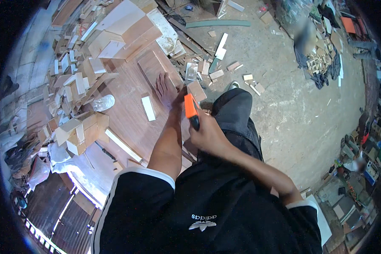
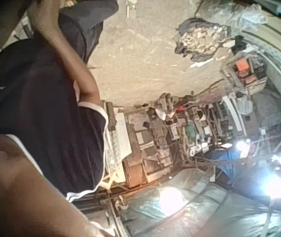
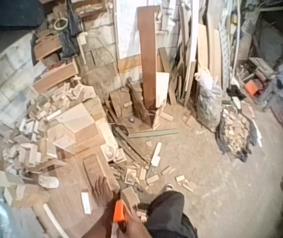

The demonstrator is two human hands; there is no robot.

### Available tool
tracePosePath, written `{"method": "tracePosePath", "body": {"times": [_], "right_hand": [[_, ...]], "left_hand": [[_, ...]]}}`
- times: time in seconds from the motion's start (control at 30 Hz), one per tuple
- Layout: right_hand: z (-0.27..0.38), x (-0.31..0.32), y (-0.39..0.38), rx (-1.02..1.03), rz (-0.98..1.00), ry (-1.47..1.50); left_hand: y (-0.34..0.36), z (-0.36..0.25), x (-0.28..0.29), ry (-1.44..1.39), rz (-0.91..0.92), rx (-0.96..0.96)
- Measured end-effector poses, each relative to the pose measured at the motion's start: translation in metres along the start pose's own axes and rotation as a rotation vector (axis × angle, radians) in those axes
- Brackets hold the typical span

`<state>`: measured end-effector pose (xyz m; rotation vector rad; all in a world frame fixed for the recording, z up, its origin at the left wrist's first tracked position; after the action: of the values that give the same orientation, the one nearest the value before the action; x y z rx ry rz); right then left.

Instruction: Use a hand saw to cut a piece of wood and then inspect and fit together several small wooden blocks.

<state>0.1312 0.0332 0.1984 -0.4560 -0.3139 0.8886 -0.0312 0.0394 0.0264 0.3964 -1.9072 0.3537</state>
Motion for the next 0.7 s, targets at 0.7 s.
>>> {"method": "tracePosePath", "body": {"times": [0.7], "right_hand": [[-0.022,0.002,0.018,0.003,-0.027,-0.058]], "left_hand": [[0.001,-0.009,0.002,-0.014,0.062,0.046]]}}
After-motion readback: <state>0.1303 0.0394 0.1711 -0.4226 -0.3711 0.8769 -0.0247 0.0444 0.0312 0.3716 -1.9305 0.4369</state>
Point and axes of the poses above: each hand's wrist, its own y-axis towards the middle knuckle, its own x-axis out of the back of the hand, z = x × y, the point moved 6 cm from there along y, towards the middle knuckle, and after that the axes turned 15 degrees about z, right-handed, at the moved point
